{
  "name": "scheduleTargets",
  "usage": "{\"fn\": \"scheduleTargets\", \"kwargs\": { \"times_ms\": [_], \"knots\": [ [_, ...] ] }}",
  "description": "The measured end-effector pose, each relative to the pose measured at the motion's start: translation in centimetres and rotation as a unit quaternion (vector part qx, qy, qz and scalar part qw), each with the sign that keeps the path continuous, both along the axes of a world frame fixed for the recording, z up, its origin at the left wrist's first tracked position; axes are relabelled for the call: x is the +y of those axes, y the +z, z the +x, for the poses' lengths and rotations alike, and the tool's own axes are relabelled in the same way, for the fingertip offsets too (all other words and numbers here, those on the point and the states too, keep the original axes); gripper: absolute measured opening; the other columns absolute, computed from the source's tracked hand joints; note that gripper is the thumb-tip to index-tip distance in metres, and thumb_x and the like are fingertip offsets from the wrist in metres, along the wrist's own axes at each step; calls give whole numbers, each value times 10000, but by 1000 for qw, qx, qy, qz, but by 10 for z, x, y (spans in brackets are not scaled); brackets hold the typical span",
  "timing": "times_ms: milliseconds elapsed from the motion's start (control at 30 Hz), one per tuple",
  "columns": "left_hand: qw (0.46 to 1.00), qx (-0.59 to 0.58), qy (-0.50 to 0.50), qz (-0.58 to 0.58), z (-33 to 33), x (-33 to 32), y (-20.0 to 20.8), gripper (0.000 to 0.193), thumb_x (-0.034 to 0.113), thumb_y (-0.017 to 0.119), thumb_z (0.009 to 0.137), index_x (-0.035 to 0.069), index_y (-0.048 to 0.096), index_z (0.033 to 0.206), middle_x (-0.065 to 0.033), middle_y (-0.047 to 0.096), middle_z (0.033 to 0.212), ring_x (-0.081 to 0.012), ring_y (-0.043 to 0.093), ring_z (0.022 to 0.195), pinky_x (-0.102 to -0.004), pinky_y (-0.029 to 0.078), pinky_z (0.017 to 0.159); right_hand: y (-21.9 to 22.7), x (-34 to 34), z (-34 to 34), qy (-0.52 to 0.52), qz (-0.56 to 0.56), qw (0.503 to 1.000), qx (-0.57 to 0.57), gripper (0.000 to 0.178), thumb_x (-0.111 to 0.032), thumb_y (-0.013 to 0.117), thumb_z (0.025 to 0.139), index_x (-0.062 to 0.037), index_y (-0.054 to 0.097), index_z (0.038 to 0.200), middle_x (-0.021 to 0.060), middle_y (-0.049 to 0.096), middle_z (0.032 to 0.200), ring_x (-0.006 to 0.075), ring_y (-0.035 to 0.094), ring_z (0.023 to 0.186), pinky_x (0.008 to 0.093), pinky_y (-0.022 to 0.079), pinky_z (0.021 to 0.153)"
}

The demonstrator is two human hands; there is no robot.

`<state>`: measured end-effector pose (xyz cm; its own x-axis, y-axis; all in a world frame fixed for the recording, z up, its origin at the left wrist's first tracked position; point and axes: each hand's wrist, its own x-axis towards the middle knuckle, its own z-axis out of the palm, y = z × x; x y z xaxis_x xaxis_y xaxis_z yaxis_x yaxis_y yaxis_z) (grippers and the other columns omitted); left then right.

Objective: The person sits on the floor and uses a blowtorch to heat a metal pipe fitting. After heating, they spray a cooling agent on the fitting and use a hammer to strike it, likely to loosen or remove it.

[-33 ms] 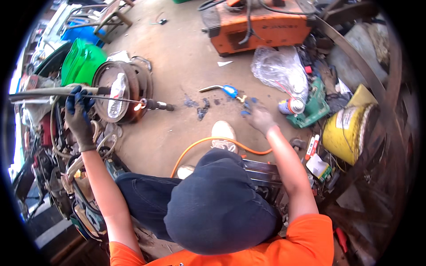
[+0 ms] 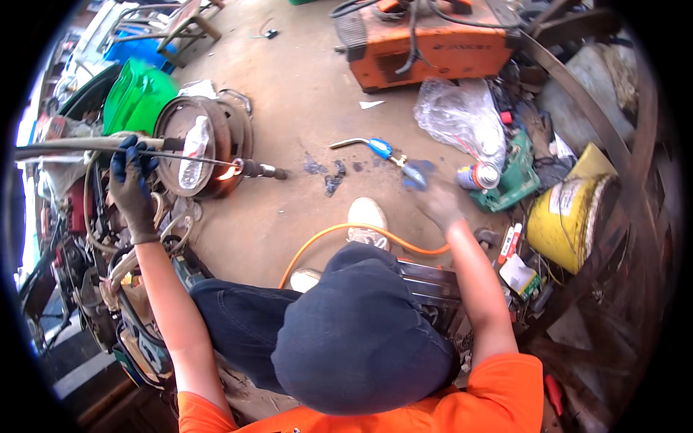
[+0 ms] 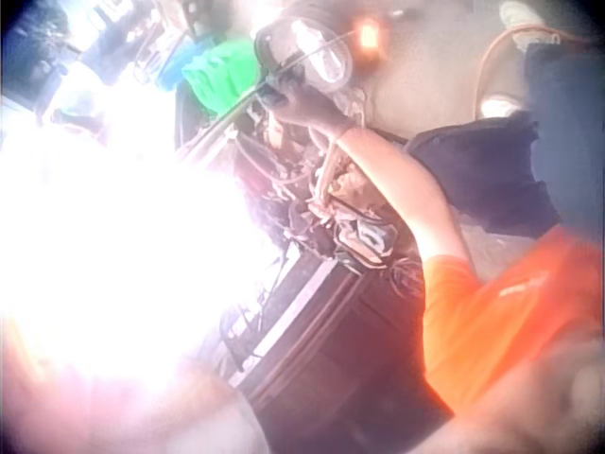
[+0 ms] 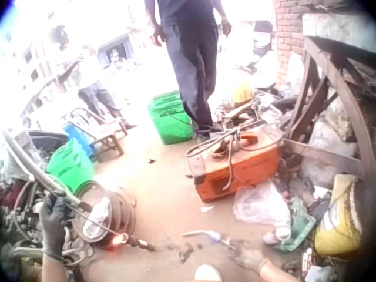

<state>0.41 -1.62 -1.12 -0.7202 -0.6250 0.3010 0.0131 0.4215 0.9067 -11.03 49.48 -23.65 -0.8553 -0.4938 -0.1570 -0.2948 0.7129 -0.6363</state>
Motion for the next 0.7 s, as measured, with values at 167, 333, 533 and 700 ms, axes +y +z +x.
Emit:
{"fn": "scheduleTargets", "kwargs": {
  "times_ms": [167,333,533,700],
  "knots": [
    [1000,-11,-7,-2,3,12,8,299,165,561,1037,-14,598,1274,-86,685,1073,-144,676,946,-272,581,774,64,86,15,-363,-204,886,203,699,-133,780,863,12,410,1439,133,500,1342,230,493,1221,385,429,1064],
    [999,2,-37,20,-13,44,20,230,116,592,1013,-30,651,1180,-79,701,981,-100,655,838,-241,568,715,1,140,-10,-264,56,951,150,853,-287,836,771,0,414,1453,215,469,1444,348,436,1354,447,353,1133],
    [999,-13,-2,45,-6,55,25,224,116,599,1003,-39,650,1157,-54,686,938,-90,644,818,-236,555,683,-35,147,-10,-283,-76,952,86,892,-70,814,724,-17,372,1498,203,476,1445,307,468,1341,413,372,1134],
    [997,3,13,76,0,45,23,236,80,616,990,-57,632,1181,-92,692,989,-132,672,867,-236,557,727,-45,141,-23,-369,-91,923,-55,796,-27,766,792,16,365,1479,125,502,1376,222,520,1214,347,403,1065]
  ]
}}
